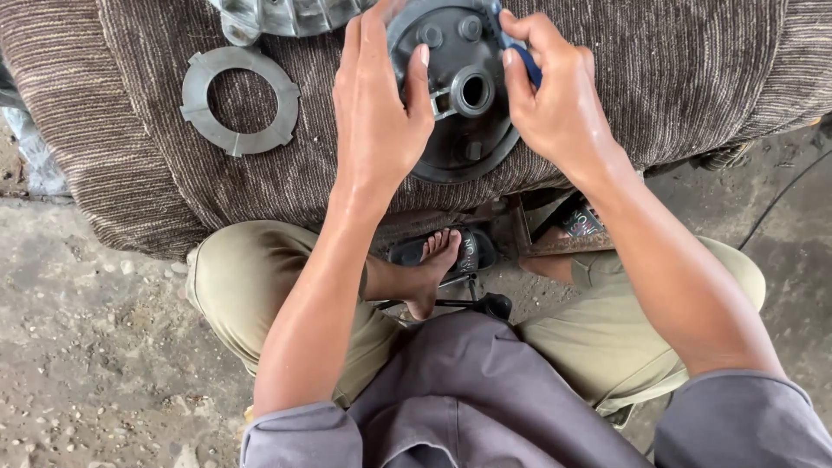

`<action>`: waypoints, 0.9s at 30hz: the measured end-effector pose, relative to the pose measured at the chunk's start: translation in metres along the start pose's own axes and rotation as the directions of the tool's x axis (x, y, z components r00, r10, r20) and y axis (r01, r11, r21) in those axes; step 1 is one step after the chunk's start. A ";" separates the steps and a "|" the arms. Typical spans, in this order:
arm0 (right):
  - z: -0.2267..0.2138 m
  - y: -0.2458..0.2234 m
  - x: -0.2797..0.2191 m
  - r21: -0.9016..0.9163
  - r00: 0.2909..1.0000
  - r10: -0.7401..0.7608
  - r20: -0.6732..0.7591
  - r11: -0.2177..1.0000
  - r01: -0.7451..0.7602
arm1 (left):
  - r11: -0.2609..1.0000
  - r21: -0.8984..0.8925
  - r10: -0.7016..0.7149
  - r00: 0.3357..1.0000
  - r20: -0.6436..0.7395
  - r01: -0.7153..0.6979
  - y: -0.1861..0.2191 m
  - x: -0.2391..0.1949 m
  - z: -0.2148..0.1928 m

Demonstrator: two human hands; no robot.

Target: The person sits on the ground and uses a blue brush to scrub the surface of a circular metal mechanical part resting on a brown cushion. The person rotates the part to clean different areas, including the central hole and bolt heads, while other disassembled parts lie nearby.

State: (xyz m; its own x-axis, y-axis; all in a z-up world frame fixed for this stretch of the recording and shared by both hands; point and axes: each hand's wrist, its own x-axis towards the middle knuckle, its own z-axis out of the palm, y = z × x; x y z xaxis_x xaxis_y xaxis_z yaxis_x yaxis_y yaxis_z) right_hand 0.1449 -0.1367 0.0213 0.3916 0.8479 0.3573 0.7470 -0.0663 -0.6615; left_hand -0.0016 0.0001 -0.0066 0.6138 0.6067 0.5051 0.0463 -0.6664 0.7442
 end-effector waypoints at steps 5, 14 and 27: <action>-0.010 -0.013 -0.007 -0.037 0.992 0.069 0.103 0.997 -0.065 | 1.000 0.004 -0.018 1.000 -0.009 0.018 -0.001 0.001 0.001; -0.019 -0.021 0.003 -0.128 0.993 0.027 0.113 0.992 -0.012 | 1.000 0.013 -0.024 1.000 0.002 0.024 -0.002 0.001 -0.001; -0.025 -0.021 0.027 -0.036 0.955 -0.201 0.218 0.976 0.214 | 1.000 -0.003 0.015 0.999 0.030 -0.015 0.007 -0.002 -0.007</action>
State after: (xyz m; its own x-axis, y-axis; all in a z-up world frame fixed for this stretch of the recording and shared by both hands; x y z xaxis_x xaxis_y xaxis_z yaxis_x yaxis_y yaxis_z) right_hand 0.1530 -0.1253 0.0619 0.1068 0.9379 0.3301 0.8325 0.0972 -0.5455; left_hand -0.0076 -0.0025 0.0007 0.6381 0.5830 0.5029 0.0342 -0.6740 0.7379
